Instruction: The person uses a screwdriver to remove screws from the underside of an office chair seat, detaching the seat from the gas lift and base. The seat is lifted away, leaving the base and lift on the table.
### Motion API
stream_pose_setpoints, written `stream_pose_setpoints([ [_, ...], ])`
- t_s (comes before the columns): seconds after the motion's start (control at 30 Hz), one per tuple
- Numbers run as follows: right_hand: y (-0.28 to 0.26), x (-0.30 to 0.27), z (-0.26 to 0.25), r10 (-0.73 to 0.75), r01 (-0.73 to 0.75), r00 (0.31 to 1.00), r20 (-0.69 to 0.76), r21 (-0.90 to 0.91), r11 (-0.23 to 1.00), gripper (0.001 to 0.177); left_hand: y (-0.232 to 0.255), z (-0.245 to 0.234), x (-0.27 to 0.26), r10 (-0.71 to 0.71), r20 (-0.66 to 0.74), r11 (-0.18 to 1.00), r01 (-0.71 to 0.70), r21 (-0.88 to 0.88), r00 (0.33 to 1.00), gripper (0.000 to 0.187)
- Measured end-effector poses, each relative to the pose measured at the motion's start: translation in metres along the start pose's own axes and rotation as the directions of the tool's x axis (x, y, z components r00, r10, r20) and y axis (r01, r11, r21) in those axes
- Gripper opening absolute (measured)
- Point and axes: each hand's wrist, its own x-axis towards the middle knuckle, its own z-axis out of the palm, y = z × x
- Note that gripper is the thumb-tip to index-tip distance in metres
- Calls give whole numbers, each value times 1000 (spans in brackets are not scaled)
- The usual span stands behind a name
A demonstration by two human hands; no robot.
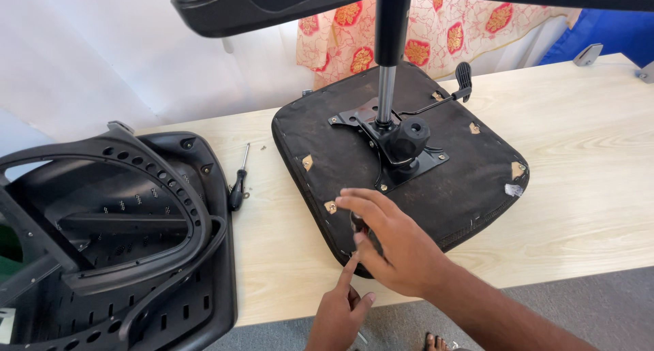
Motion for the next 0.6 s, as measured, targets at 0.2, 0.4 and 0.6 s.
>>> stream_pose_setpoints([
  [0.2,0,5,-2,326,-306,936,129,-156,939,36,3,-5,-6,38,-14,986,-36,161,999,86],
  [0.4,0,-1,-8,189,-205,976,108,154,967,46,-7,6,0,-27,-39,996,30,80,999,84],
  [0.6,7,-2,-15,73,-66,989,126,-60,996,34,-9,15,3,-26,-101,999,30,36,995,84],
])
